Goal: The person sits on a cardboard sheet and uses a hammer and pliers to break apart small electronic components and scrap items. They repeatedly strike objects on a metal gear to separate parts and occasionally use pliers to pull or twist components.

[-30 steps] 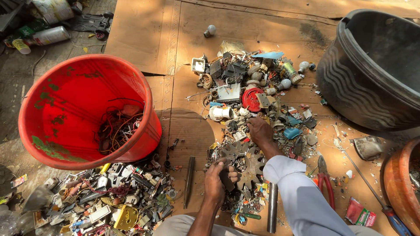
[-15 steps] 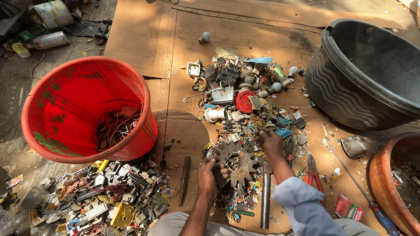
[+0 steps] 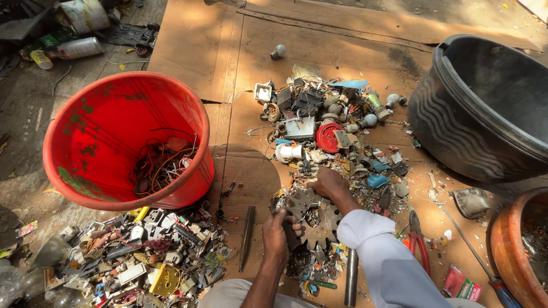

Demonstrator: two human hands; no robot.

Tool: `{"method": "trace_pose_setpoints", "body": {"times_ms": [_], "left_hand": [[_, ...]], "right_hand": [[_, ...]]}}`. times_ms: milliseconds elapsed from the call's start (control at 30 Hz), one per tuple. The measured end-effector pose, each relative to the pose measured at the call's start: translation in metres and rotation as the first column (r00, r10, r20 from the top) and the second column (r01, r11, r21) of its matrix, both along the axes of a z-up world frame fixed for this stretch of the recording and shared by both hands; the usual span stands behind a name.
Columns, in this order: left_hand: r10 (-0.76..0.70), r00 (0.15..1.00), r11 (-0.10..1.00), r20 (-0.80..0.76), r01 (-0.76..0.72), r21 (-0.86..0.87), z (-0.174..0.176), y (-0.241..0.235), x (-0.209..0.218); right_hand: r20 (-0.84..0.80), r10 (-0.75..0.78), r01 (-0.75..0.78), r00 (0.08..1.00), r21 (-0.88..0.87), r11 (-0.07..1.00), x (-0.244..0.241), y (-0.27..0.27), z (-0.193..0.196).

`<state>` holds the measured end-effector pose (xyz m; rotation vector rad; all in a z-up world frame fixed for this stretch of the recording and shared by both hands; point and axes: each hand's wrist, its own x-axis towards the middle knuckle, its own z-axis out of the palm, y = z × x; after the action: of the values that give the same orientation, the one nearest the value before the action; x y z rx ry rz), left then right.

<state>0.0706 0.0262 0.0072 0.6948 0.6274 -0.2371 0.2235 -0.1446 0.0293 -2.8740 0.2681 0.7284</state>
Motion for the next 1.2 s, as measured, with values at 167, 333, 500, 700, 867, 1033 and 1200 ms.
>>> {"method": "trace_pose_setpoints", "body": {"times_ms": [167, 333, 500, 700, 867, 1033, 1200], "left_hand": [[0.009, 1.0, 0.998, 0.004, -0.009, -0.068, 0.002, 0.005, 0.0], [-0.031, 0.999, 0.998, -0.036, 0.029, -0.054, 0.017, 0.002, 0.001], [-0.039, 0.999, 0.999, 0.013, 0.038, 0.014, 0.028, 0.006, -0.002], [-0.314, 0.947, 0.87, 0.06, 0.262, 0.419, 0.036, 0.007, -0.01], [-0.812, 0.562, 0.12, -0.156, 0.423, 0.898, 0.035, 0.002, -0.042], [-0.87, 0.416, -0.199, -0.264, 0.193, 0.961, -0.008, -0.017, -0.075], [-0.788, 0.543, -0.325, -0.29, 0.032, 0.945, -0.031, -0.01, -0.072]], "right_hand": [[0.003, -0.343, 0.3, 0.939, 0.479, 0.825, 0.016, -0.026, -0.042], [-0.508, -0.454, 0.49, 0.733, 0.856, -0.166, -0.021, -0.104, -0.056], [-0.556, -0.311, 0.354, 0.771, 0.78, -0.515, -0.081, -0.121, -0.044], [-0.523, -0.153, 0.308, 0.839, 0.686, -0.659, -0.133, -0.098, -0.013], [-0.241, -0.481, 0.157, 0.843, 0.965, -0.208, -0.17, -0.064, 0.026], [0.585, -0.382, -0.253, 0.715, 0.726, 0.639, -0.213, -0.042, 0.056], [0.674, -0.265, -0.227, 0.689, 0.548, 0.805, -0.241, -0.029, 0.069]]}}
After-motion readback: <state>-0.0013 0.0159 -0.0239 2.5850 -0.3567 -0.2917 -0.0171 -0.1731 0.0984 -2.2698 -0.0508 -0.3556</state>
